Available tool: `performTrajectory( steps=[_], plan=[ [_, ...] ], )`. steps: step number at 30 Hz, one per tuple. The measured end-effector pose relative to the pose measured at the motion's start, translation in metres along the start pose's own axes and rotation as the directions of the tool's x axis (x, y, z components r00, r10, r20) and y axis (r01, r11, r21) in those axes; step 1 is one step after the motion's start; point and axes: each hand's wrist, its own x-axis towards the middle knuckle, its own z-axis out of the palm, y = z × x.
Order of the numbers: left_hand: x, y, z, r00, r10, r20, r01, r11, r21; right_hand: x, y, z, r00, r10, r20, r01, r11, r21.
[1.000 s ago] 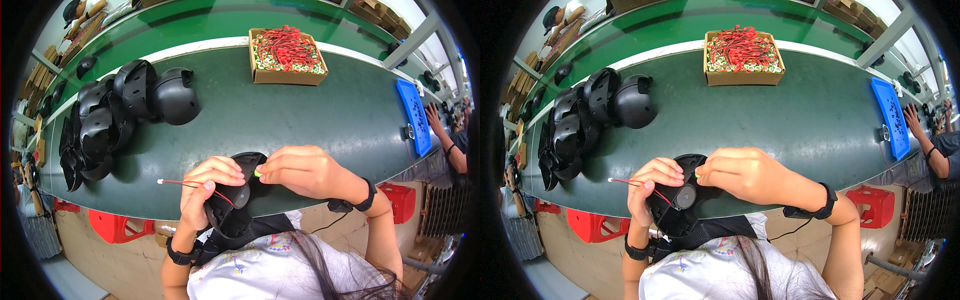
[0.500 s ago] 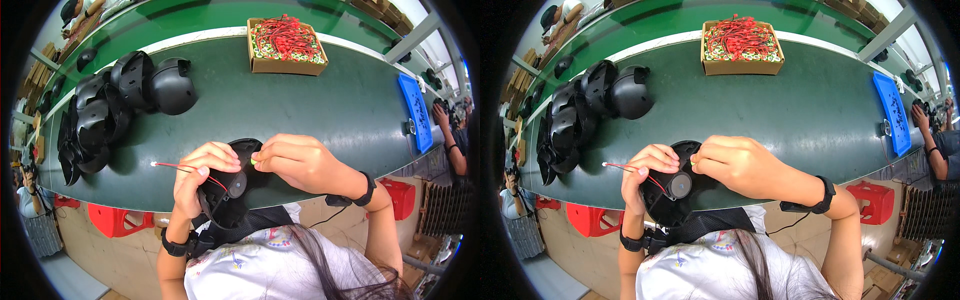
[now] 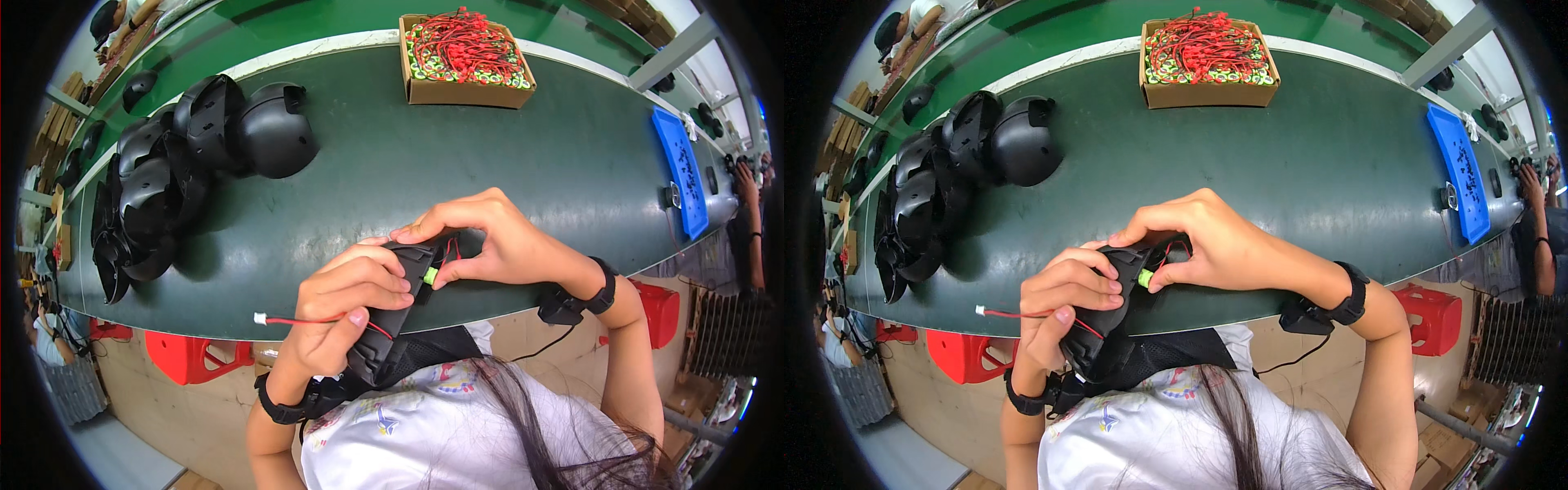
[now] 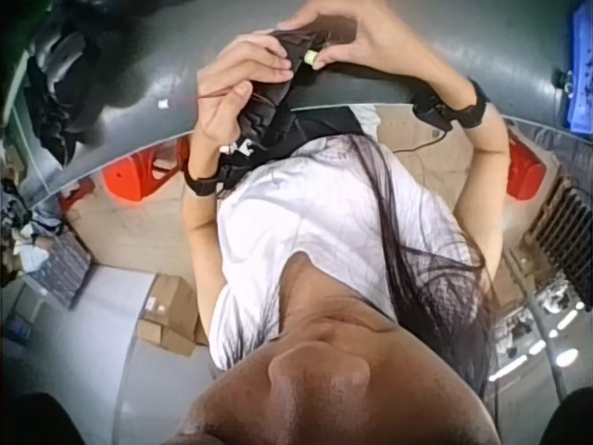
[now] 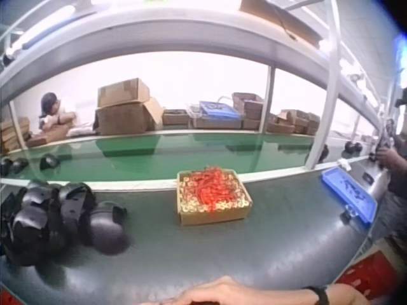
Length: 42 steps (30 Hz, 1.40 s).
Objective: Assembling black plastic device housings with internal components and wiring on a production line.
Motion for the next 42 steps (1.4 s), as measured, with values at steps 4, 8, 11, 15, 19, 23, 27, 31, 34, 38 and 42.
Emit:
performTrajectory(
  steps=[4,8,11,15,19,23,27,31,34,38,42],
  plan=[
    [0.003,0.004,0.004,0.995,0.066,0.081,-0.073,0.994,0.087,-0.012,0.005,0.009,0.998,-0.009,-0.055,0.008,1.000,-0.020],
    [0.006,0.004,0.005,0.993,0.083,0.088,-0.094,0.986,0.139,-0.020,0.003,0.013,0.984,-0.005,-0.179,-0.007,0.998,-0.067],
    [0.002,0.008,0.011,0.996,0.086,0.035,-0.092,0.961,0.259,-0.027,-0.008,0.001,0.984,0.091,-0.151,-0.142,0.918,-0.370],
    [0.002,0.011,0.020,0.991,0.135,0.020,-0.130,0.891,0.435,-0.040,-0.023,-0.005,0.975,-0.212,-0.064,0.094,0.657,-0.748],
    [0.011,0.019,0.029,0.990,0.112,0.083,-0.139,0.826,0.546,-0.040,-0.035,0.017,0.882,-0.469,0.044,0.256,0.400,-0.880],
    [0.012,0.019,0.029,0.986,0.096,0.133,-0.156,0.804,0.574,-0.037,-0.033,0.021,0.857,-0.515,-0.024,0.242,0.442,-0.864],
    [0.011,0.020,0.026,0.985,0.038,0.171,-0.129,0.816,0.564,-0.040,-0.021,0.019,0.888,-0.437,-0.143,0.229,0.690,-0.686],
    [0.008,0.021,0.027,0.988,-0.037,0.149,-0.049,0.847,0.530,-0.033,-0.021,0.004,0.910,-0.310,-0.275,0.221,0.924,-0.311],
    [0.005,0.023,0.026,0.988,-0.058,0.145,-0.033,0.830,0.556,-0.029,0.004,0.002,0.893,-0.315,-0.322,0.292,0.949,-0.117],
    [0.000,0.024,0.025,0.991,-0.032,0.127,-0.060,0.748,0.661,-0.029,0.010,0.029,0.960,-0.141,-0.242,0.186,0.967,0.172],
    [-0.010,0.028,0.026,0.996,-0.087,0.001,0.062,0.724,0.687,-0.026,0.020,0.031,0.977,-0.095,-0.190,0.165,0.902,0.398]
  ],
)
